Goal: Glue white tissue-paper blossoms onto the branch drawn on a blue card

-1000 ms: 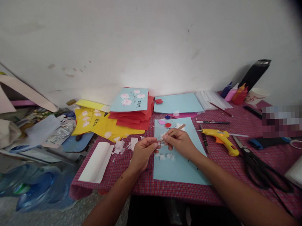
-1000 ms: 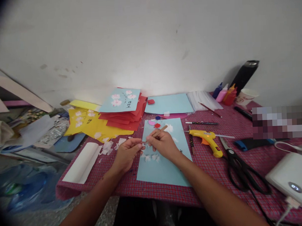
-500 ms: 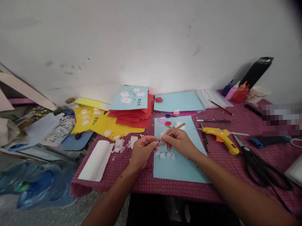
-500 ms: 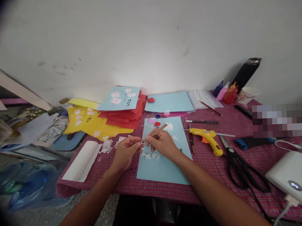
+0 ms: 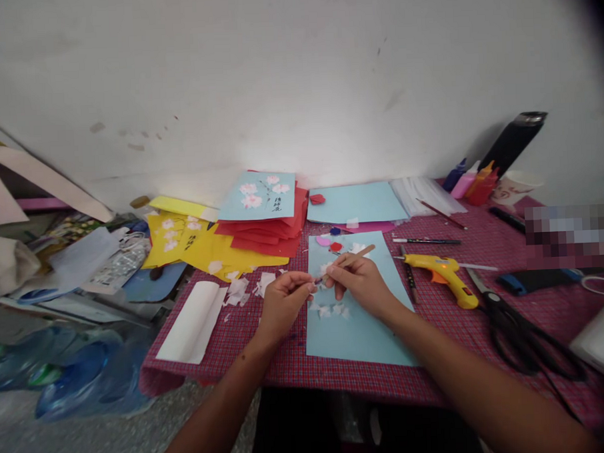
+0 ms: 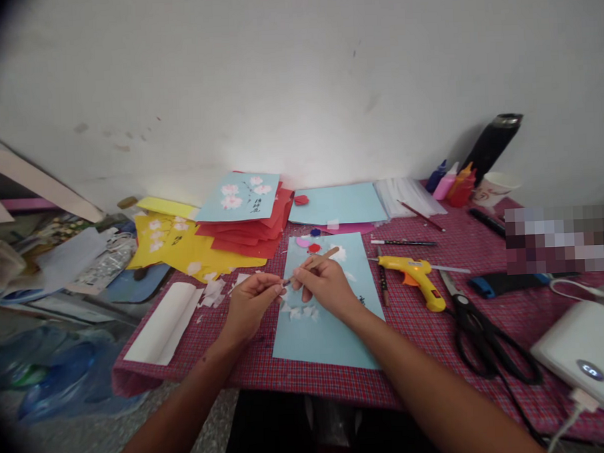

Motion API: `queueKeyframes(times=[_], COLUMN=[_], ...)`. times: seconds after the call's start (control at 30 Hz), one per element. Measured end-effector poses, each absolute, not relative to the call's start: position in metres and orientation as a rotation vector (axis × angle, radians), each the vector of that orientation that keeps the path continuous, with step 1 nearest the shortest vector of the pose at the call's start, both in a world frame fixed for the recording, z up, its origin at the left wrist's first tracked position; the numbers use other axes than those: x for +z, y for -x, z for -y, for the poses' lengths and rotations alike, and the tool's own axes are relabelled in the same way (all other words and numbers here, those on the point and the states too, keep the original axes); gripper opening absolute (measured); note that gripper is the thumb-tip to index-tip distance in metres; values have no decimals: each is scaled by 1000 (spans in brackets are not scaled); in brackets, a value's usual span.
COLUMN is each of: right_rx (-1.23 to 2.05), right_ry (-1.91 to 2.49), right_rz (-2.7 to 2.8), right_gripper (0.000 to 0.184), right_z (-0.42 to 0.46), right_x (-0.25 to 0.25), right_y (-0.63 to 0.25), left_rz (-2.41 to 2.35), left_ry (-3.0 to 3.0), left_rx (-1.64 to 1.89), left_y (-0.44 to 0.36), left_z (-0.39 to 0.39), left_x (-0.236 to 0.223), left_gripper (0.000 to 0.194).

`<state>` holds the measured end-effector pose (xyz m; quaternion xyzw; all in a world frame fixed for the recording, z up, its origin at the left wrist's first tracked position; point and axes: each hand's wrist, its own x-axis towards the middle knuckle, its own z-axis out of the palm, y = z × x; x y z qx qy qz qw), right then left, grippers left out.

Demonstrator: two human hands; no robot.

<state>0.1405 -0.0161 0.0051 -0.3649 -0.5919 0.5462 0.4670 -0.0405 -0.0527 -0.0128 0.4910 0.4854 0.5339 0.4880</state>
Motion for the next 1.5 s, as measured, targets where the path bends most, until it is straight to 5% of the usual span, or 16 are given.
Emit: queueKeyframes(times=[0.37, 0.7, 1.07, 1.5], right_rx=[1271, 1296, 1269, 1277], right_ry=[829, 841, 886, 879], right_rz=[1173, 1165, 1276, 1292], right_gripper=[22, 22, 23, 24], right_z=[2, 3, 7, 7], right_x=[8, 8, 8, 7], right_y=[-156, -154, -152, -151], left_rz=[-1261, -1674, -1657, -1548], left_ry=[-2232, -1506, -2257, -2315], left_rx=[1011, 1561, 578, 493], left_y=[53, 105, 126, 135], left_z=[58, 46, 47, 40], left_x=[-19, 6, 3, 1], left_gripper=[27, 25, 17, 25])
